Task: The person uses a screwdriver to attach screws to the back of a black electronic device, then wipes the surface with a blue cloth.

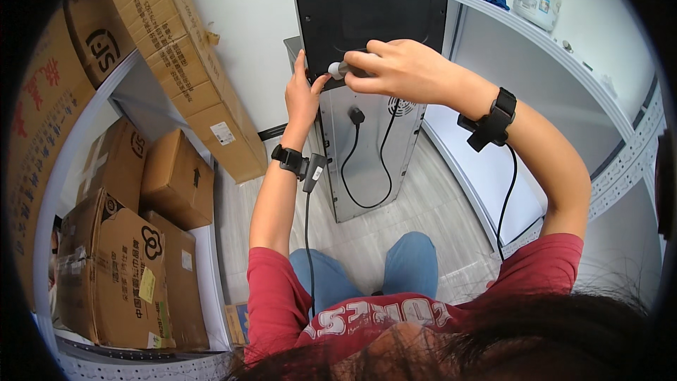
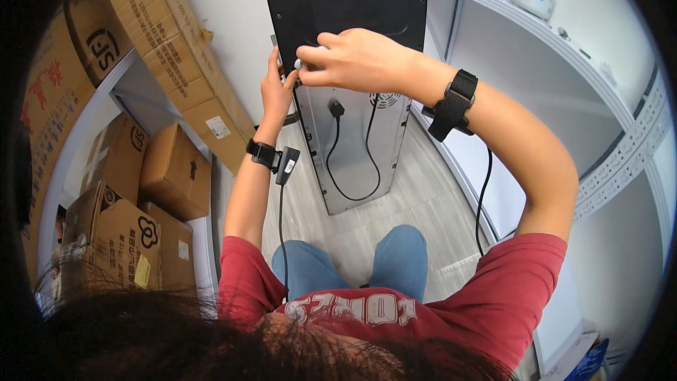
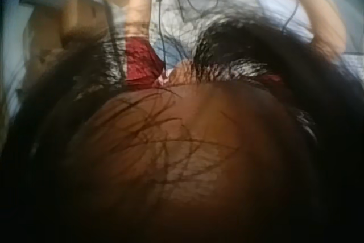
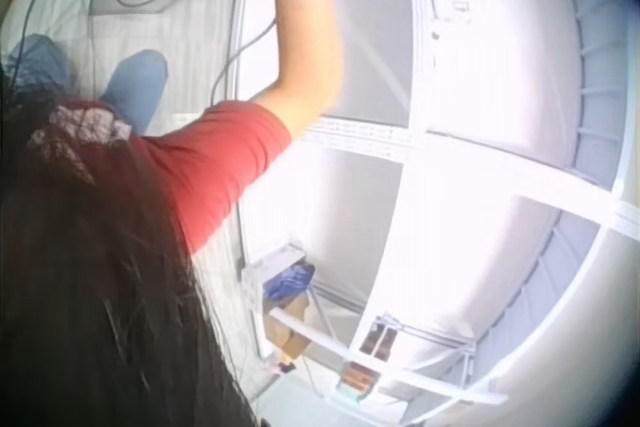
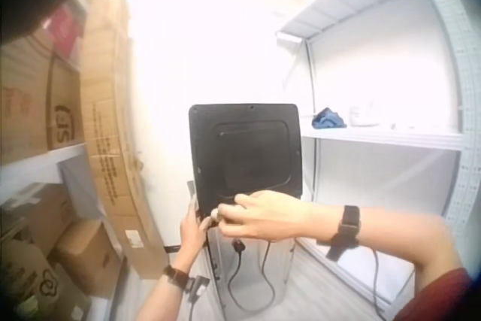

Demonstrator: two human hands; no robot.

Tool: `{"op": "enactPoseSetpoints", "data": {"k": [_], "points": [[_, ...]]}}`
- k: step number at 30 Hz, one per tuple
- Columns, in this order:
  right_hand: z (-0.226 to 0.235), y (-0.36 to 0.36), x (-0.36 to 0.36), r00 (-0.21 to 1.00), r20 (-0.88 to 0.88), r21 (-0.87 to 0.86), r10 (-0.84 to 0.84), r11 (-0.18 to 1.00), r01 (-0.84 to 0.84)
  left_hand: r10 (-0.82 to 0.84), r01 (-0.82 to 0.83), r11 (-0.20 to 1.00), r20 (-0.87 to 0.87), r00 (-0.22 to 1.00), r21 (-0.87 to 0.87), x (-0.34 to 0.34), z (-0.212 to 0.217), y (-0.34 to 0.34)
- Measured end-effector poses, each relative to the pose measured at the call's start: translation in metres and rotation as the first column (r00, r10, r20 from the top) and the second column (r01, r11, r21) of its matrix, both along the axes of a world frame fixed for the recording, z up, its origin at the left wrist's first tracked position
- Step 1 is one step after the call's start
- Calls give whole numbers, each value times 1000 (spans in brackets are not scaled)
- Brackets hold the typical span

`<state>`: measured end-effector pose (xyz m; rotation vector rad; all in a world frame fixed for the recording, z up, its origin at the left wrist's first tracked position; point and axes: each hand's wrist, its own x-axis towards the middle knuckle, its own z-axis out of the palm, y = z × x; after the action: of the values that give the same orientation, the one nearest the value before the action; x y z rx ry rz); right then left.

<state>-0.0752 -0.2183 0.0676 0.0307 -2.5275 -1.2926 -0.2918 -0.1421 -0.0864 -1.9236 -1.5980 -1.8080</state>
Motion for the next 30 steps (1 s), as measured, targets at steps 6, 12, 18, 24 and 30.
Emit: {"op": "enactPoseSetpoints", "data": {"k": [6, 12, 18, 24, 30], "points": [[-4, 7, -14, 956, -289, -91, -45, 996, 19, -26, 27, 999, 36, 999, -32, 0, 0, 1], [-14, -12, -28, 803, -420, -288, -422, 901, 323, 37, -32, 997, -90, 995, 64, -1, -1, -2], [-6, -17, -11, 967, -234, -223, -101, 974, 48, -30, 29, 998, -6, 1000, -48, -1, 5, -6], [1, -7, -18, 997, -72, 17, -22, 1000, 23, -53, 53, 998, 6, 999, -14, -4, 1, -4], [-17, -19, -50, 844, -435, -201, -313, 948, 248, -20, 20, 1000, -47, 999, -5, 0, 2, -8]]}}
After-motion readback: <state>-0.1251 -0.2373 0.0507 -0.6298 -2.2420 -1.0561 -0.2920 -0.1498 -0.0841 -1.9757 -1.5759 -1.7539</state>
